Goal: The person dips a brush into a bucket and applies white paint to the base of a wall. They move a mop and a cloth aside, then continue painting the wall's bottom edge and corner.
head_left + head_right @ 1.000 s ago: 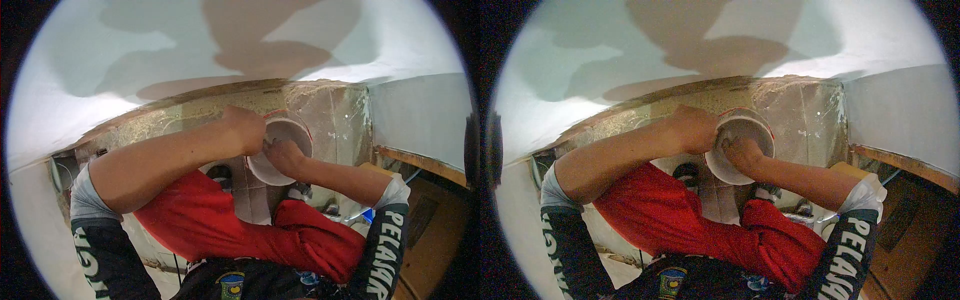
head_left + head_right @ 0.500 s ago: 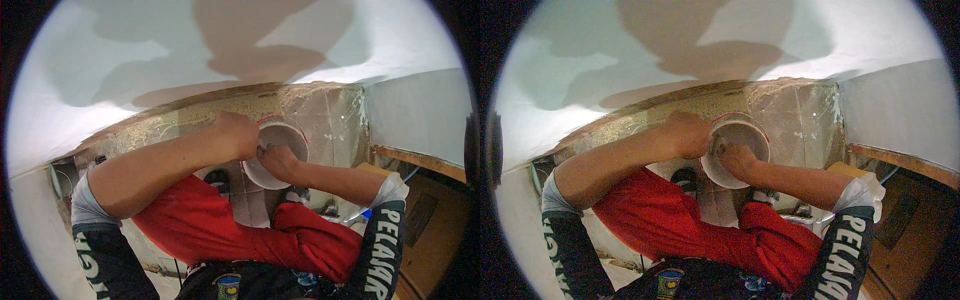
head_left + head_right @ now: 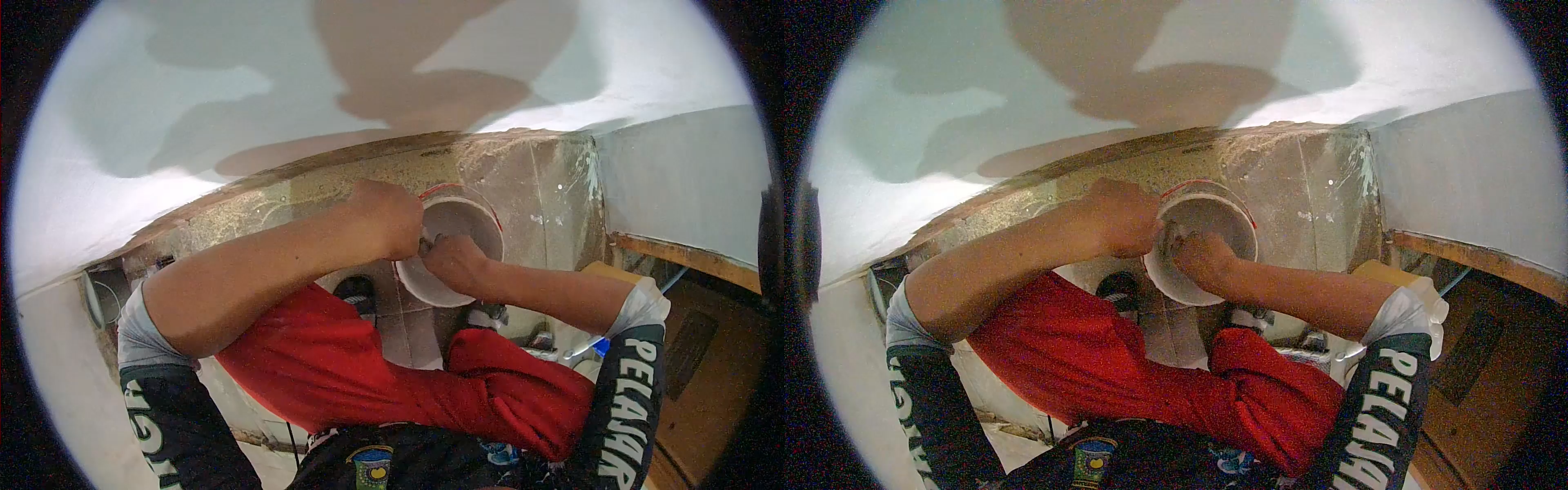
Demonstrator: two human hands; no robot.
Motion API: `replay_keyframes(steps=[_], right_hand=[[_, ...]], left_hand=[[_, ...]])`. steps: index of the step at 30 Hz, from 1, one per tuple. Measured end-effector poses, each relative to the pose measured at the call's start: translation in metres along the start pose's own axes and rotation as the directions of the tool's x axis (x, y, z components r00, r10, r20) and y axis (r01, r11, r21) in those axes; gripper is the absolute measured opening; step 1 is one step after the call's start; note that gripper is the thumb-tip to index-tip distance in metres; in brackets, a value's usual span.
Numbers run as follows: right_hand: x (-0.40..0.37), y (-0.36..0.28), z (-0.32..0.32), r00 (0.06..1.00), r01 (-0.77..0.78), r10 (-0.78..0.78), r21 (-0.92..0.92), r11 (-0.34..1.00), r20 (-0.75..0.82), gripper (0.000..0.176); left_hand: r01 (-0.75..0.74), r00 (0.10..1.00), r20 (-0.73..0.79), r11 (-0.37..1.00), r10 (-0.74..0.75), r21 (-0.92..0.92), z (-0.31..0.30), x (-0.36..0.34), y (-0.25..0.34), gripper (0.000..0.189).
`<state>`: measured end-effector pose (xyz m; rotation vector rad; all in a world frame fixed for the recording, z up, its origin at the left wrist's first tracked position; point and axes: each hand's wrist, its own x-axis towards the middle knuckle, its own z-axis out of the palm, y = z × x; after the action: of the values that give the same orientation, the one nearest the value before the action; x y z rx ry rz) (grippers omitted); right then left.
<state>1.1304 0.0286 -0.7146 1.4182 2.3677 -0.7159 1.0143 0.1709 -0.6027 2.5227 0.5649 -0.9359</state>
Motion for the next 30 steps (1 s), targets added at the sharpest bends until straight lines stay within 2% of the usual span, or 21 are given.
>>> replay_keyframes(steps=[2, 6, 9, 11, 12, 14, 15, 17, 18, 20, 21, 22, 23, 24, 26, 27, 29, 30], right_hand=[[0.0, -0.003, -0.003, 0.995, -0.097, 0.097, 0.061, 0.993, 0.007, 0.025], [-0.005, 0.001, -0.019, 0.998, -0.048, 0.048, 0.002, 0.999, 0.049, 0.022], [-0.018, 0.007, -0.034, 0.998, -0.067, 0.068, 0.073, 0.995, -0.005, 0.024], [-0.029, 0.014, -0.056, 0.987, -0.124, 0.109, 0.131, 0.984, 0.116, 0.023], [-0.035, 0.019, -0.064, 0.987, -0.126, 0.111, 0.131, 0.983, 0.116, 0.023], [-0.049, 0.032, -0.078, 0.969, -0.161, 0.095, 0.291, 0.943, 0.229, 0.026], [-0.057, 0.04, -0.088, 0.969, -0.165, 0.099, 0.294, 0.941, 0.228, 0.026], [-0.078, 0.055, -0.104, 0.931, -0.248, 0.045, 0.537, 0.807, 0.363, 0.029], [-0.089, 0.062, -0.106, 0.932, -0.252, 0.051, 0.539, 0.804, 0.359, 0.029], [-0.11, 0.075, -0.105, 0.935, -0.29, -0.002, 0.769, 0.571, 0.354, 0.03], [-0.123, 0.079, -0.101, 0.937, -0.291, 0.006, 0.77, 0.568, 0.349, 0.03], [-0.135, 0.083, -0.097, 0.938, -0.318, 0.037, 0.819, 0.478, 0.344, 0.028], [-0.146, 0.086, -0.094, 0.939, -0.338, 0.07, 0.861, 0.381, 0.338, 0.027], [-0.156, 0.092, -0.091, 0.94, -0.337, 0.083, 0.864, 0.373, 0.331, 0.027], [-0.178, 0.102, -0.084, 0.933, -0.35, 0.139, 0.926, 0.141, 0.331, 0.031], [-0.188, 0.108, -0.084, 0.931, -0.345, 0.173, 0.931, 0.122, 0.322, 0.031], [-0.209, 0.125, -0.081, 0.921, -0.222, 0.332, 0.975, 0.026, 0.201, 0.029], [-0.213, 0.138, -0.066, 0.927, -0.01, 0.375, 0.998, -0.066, 0.034, 0.029]], left_hand=[[-0.012, 1.0, -0.008, 1.0, 0.013, 0.005, 0.001, 0.001, 0.0, 0.038], [0.01, 1.0, 0.021, 1.0, -0.009, -0.021, -0.004, -0.001, 0.002, 0.037], [0.004, 0.999, 0.035, 1.0, -0.005, 0.012, -0.004, -0.001, 0.0, 0.036], [-0.008, 0.999, 0.035, 0.999, 0.007, 0.038, -0.002, 0.001, -0.002, 0.036], [0.011, 0.999, 0.049, 1.0, -0.012, 0.016, -0.002, 0.002, -0.002, 0.031], [0.029, 0.997, 0.065, 1.0, -0.029, -0.003, -0.001, 0.003, -0.002, 0.029], [0.038, 0.998, 0.059, 0.999, -0.037, -0.007, -0.001, 0.003, -0.004, 0.028], [0.042, 0.998, 0.053, 0.999, -0.042, -0.004, 0.001, 0.004, -0.006, 0.028], [0.038, 0.999, 0.037, 0.999, -0.038, -0.007, 0.002, 0.005, -0.007, 0.027], [0.028, 0.999, 0.021, 1.0, -0.028, -0.005, 0.0, 0.007, -0.006, 0.026], [0.049, 0.996, 0.073, 0.999, -0.049, -0.006, -0.001, 0.008, -0.004, 0.025], [0.069, 0.99, 0.127, 0.998, -0.068, -0.005, -0.004, 0.008, -0.003, 0.024], [0.062, 0.99, 0.125, 0.998, -0.062, 0.006, -0.007, 0.008, -0.001, 0.024], [0.084, 0.989, 0.122, 0.996, -0.086, 0.02, -0.01, 0.006, 0.002, 0.023], [0.077, 0.99, 0.109, 0.995, -0.084, 0.063, -0.013, 0.006, 0.005, 0.023], [0.045, 0.994, 0.092, 0.996, -0.052, 0.076, -0.011, 0.006, 0.003, 0.027], [0.002, 0.994, 0.108, 0.995, -0.013, 0.097, -0.013, 0.008, 0.004, 0.033], [-0.001, 0.99, 0.142, 0.995, -0.013, 0.103, -0.016, 0.009, 0.006, 0.033]])
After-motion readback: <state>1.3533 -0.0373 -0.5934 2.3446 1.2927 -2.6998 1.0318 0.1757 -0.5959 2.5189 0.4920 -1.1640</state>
